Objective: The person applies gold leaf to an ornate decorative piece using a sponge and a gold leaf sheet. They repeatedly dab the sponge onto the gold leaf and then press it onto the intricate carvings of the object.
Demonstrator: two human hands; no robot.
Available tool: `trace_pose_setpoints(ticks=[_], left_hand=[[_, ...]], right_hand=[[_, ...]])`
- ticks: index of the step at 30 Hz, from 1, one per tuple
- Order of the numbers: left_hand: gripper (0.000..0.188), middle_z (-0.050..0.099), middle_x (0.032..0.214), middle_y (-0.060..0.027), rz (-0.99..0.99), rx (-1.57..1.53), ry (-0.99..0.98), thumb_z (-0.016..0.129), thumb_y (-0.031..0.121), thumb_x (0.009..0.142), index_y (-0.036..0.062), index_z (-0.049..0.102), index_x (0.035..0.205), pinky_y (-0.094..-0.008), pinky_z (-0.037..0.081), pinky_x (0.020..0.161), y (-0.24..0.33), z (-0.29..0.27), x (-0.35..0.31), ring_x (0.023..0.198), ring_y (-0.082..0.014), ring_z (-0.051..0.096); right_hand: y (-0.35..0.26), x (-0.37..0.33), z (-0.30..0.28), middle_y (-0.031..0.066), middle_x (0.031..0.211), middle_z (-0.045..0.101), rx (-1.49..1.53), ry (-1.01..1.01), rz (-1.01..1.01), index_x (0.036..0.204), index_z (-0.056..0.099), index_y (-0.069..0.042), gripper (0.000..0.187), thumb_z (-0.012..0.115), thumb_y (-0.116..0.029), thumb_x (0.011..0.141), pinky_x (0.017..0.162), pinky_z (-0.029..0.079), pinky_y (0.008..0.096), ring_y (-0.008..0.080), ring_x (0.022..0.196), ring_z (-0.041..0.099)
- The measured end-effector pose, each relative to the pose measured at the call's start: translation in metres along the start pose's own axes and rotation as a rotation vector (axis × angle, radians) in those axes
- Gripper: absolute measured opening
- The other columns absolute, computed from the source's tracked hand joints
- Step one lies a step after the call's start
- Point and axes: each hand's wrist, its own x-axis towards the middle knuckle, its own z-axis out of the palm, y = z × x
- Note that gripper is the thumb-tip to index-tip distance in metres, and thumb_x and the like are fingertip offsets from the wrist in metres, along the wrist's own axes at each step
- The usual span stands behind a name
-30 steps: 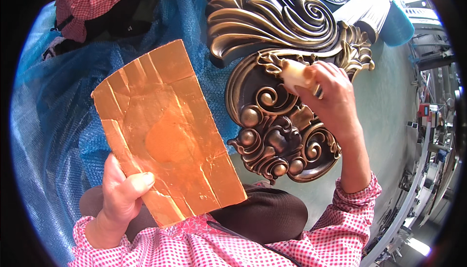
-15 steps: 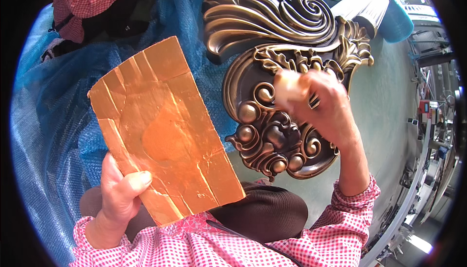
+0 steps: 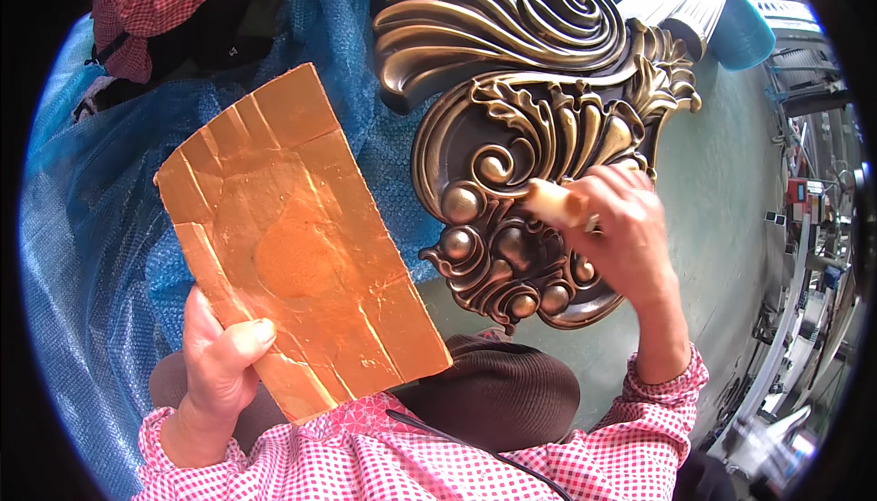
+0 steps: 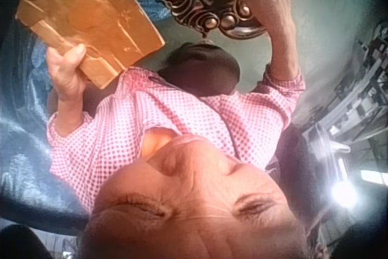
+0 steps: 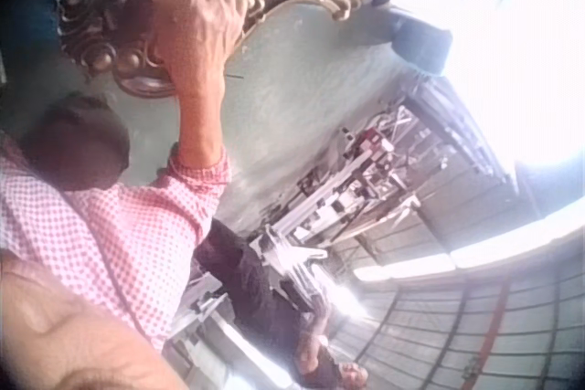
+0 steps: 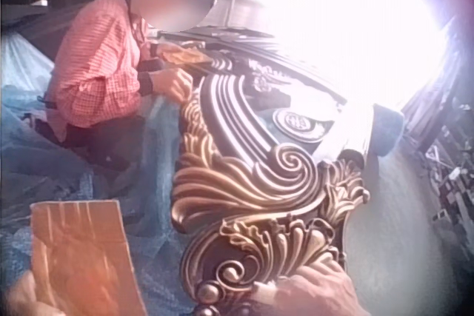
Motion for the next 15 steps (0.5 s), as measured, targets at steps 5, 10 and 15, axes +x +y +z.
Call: trace_pose_setpoints(ticks=[5,10,15], left_hand=[[0.064,0.054,0.121,-0.0162,-0.039,0.013,-0.029,0.054,0.016,0.072,-0.0047,0.036,0.131,-0.0364,0.045,0.096,0.002,0.000,0.001,0.110,-0.0244,0.056],[0.064,0.053,0.122,-0.0163,-0.016,-0.006,-0.016,0.054,0.015,0.073,-0.0048,0.035,0.131,-0.0364,0.045,0.096,0.001,0.001,0.001,0.111,-0.0244,0.055],[0.052,0.060,0.110,-0.0128,-0.036,-0.137,-0.039,0.058,0.003,0.073,-0.0056,0.045,0.123,-0.0331,0.048,0.089,0.001,-0.004,0.003,0.098,-0.0205,0.061]], right_hand=[[-0.012,-0.002,0.002,0.0093,0.080,0.057,0.084,0.143,0.020,0.087,0.062,-0.004,0.032,0.075,-0.012,0.059,0.072,0.043,0.0374,0.0290,0.077,0.055],[-0.004,-0.016,-0.003,0.0078,0.078,0.057,-0.018,0.009,0.099,0.088,0.061,-0.006,0.033,0.074,-0.011,0.058,0.071,0.043,0.0376,0.0282,0.078,0.055],[-0.023,-0.008,0.013,0.0102,0.078,0.057,0.067,0.028,-0.015,0.086,0.060,-0.005,0.033,0.074,-0.010,0.057,0.070,0.042,0.0381,0.0289,0.075,0.055]])
